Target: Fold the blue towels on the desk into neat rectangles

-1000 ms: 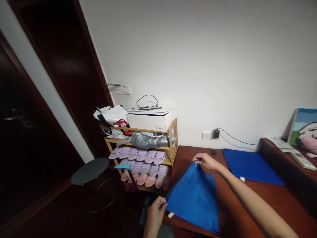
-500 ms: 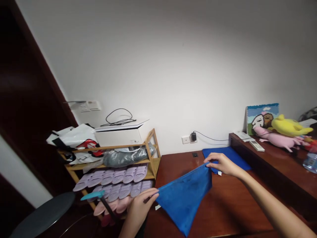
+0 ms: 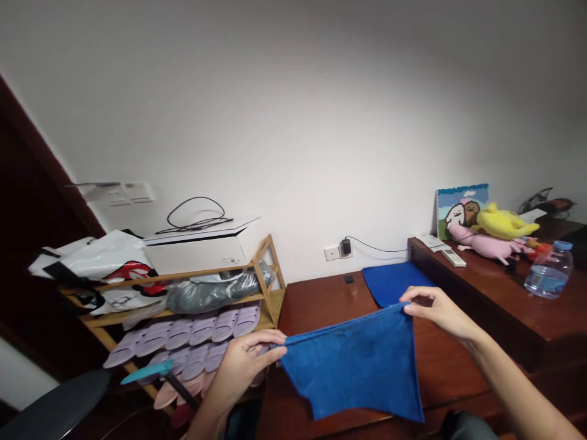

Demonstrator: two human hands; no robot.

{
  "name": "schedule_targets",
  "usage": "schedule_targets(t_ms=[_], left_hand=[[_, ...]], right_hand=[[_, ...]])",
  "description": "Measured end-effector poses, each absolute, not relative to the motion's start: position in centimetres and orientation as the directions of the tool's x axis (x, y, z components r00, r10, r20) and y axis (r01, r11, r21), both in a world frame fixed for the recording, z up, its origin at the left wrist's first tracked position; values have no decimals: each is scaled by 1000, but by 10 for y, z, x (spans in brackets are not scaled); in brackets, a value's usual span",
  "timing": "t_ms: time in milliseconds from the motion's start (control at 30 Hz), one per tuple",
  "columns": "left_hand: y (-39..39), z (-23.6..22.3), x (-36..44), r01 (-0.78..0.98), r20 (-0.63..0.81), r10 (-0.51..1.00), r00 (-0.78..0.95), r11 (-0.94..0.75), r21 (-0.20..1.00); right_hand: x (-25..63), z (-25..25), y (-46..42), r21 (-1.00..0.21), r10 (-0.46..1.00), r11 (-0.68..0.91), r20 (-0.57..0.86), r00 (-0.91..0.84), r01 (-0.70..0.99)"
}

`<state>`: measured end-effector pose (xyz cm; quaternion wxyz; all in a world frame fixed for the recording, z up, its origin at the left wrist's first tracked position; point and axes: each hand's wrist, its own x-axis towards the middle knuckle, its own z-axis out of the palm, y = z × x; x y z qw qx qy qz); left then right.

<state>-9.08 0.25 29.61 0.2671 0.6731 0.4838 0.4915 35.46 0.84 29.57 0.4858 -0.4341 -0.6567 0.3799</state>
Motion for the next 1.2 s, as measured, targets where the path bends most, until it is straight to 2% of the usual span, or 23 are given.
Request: schedule_targets(t_ms=[133, 333, 467, 600, 700, 800, 867, 900, 967, 1033, 1133, 1200], left_hand=[[-11, 304, -92, 274, 244, 965, 99, -262, 925], [-23, 311, -92, 249, 247, 963, 104, -265, 931], [20, 300, -91, 240, 243, 965, 98, -260, 935], [110, 261, -81, 256, 262, 960, 102, -280, 925], [161, 218, -63, 394, 303, 953, -21, -271, 878], [164, 165, -39, 463, 349, 932, -100, -267, 845], [141, 123, -24, 507, 371, 925, -82, -282, 814], [125, 99, -18, 536, 377, 925, -45, -295, 791], [92, 53, -10, 691, 389, 905, 170, -391, 608], [64, 15, -7, 788, 336, 890, 307, -436, 434], [38, -13, -9, 863, 261, 885, 385, -446, 239], [30, -17, -10, 892, 236, 898, 371, -415, 176]], right_hand=[[360, 290, -13, -929, 947, 320, 307, -95, 187], [363, 286, -31, -930, 953, 303, 297, -62, 209], [358, 268, 4, -931, 959, 281, 283, -25, 235], [338, 230, 91, -935, 969, 231, 245, 18, 270], [310, 199, 147, -890, 960, 176, 250, 127, 420], [276, 157, 154, -854, 944, 111, 250, 214, 508], [254, 116, 130, -833, 945, 92, 247, 217, 545], [244, 92, 114, -818, 949, 82, 238, 206, 570], [227, 40, 77, -685, 961, 89, 249, 117, 723], [217, -3, 46, -569, 976, 63, 206, 69, 820], [213, -33, 20, -460, 987, 63, 161, 13, 886], [219, -33, 16, -437, 985, 115, 167, -45, 892]])
